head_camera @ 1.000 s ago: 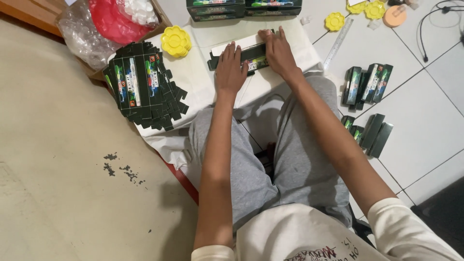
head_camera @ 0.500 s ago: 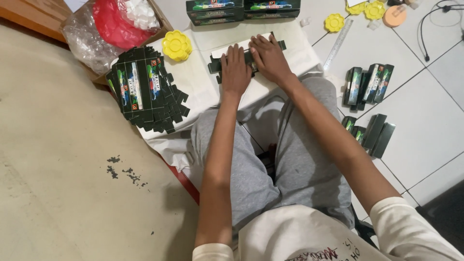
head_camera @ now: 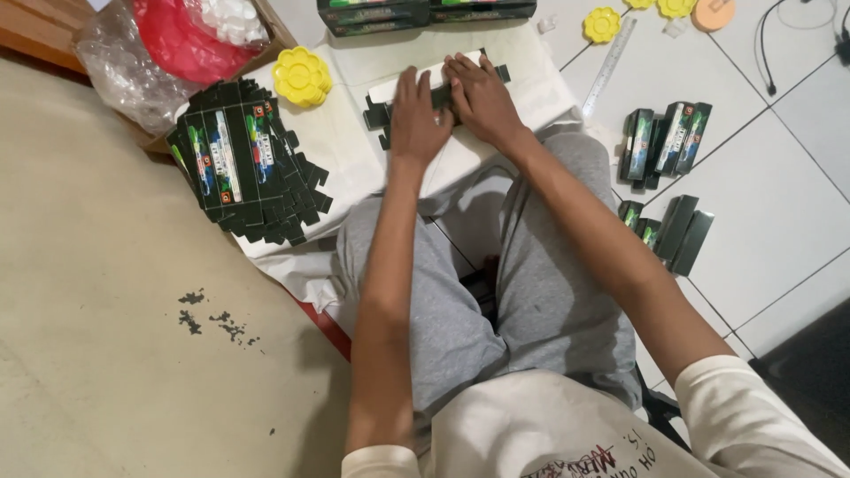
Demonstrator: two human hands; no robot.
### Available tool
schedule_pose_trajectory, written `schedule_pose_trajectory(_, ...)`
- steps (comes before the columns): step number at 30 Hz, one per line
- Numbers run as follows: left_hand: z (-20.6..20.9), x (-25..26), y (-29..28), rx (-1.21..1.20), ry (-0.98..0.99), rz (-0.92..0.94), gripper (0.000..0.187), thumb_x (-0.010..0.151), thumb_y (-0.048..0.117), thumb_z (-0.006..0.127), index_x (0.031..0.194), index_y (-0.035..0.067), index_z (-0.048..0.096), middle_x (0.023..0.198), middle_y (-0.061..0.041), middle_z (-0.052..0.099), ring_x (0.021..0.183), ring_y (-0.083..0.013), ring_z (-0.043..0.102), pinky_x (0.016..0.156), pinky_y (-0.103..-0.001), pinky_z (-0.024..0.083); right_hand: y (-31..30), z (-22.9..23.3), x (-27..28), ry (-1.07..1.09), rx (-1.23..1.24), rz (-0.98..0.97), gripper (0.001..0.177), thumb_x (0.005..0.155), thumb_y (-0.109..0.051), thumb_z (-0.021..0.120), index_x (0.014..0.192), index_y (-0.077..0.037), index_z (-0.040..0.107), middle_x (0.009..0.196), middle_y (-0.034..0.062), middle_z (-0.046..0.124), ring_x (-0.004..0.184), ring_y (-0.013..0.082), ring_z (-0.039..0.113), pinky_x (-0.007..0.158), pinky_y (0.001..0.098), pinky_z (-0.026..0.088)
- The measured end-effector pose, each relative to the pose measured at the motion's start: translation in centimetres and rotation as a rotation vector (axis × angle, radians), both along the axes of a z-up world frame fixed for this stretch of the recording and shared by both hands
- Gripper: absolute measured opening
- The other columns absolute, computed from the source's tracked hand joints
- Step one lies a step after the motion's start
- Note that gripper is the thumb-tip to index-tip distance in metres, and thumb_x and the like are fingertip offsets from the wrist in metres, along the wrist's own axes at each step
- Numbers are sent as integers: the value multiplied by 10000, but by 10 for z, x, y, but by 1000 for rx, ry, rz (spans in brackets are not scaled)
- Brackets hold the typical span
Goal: Folding flat cardboard templates into small rectangular boxes on the floor.
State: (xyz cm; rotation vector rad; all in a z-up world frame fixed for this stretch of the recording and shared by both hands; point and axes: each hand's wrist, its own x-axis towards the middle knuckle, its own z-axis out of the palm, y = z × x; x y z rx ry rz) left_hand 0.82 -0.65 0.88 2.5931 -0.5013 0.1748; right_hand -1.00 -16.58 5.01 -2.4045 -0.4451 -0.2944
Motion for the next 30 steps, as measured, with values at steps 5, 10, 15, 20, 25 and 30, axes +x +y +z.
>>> schedule_pose_trajectory(5, 5, -7, 25, 33, -18, -34, 633, 923, 259, 679, 1441, -50, 488, 1531, -243, 418, 1458, -404, 390, 1185, -463, 393, 3, 3, 1, 19, 16, -17, 430, 1071, -112, 384, 1317, 112, 656, 1440, 196, 630, 1432, 343, 464, 1192, 504, 287)
schedule_pose_trajectory(10, 1, -7, 39, 146, -6, -92, 714, 979, 356, 681, 1531, -15, 425, 1625, -209, 338, 1518, -325, 343, 1231, -453, 314, 1, -2, 1, 12, 14, -37, 440, 1078, -122, 368, 1318, 110, 654, 1435, 194, 634, 1428, 337, 474, 1198, 502, 288)
schedule_pose_trajectory(15, 3, -5, 54, 355, 37, -74, 725, 1010, 470, 564, 1552, 9, 429, 1658, -154, 317, 1531, -277, 289, 1237, -481, 230, 3, -2, 2, 18, 50, -38, 410, 1060, -96, 400, 1302, 112, 658, 1413, 203, 647, 1424, 343, 480, 1199, 506, 283)
schedule_pose_trajectory(20, -1, -3, 57, 493, -18, 5, 650, 952, 374, 601, 1497, 31, 510, 1592, -152, 440, 1463, -306, 385, 1195, -583, 233, 5, -1, 1, 25, 49, -50, 415, 1054, -101, 397, 1303, 99, 662, 1409, 202, 650, 1421, 350, 486, 1197, 514, 286)
schedule_pose_trajectory(25, 12, -9, 43, 399, -113, 70, 556, 920, 337, 640, 1360, -1, 618, 1424, -224, 563, 1362, -375, 452, 1182, -596, 247, 5, -6, 2, -40, 51, -70, 368, 1000, -87, 525, 1279, 80, 697, 1370, 192, 683, 1394, 348, 522, 1179, 505, 322)
schedule_pose_trajectory(30, -8, -12, 38, 435, -78, -18, 665, 962, 337, 616, 1527, 25, 457, 1614, -151, 387, 1492, -320, 355, 1186, -545, 327, 5, -13, 4, -141, -110, -54, 404, 873, -17, 703, 1268, 68, 717, 1367, 168, 695, 1362, 322, 548, 1155, 491, 346)
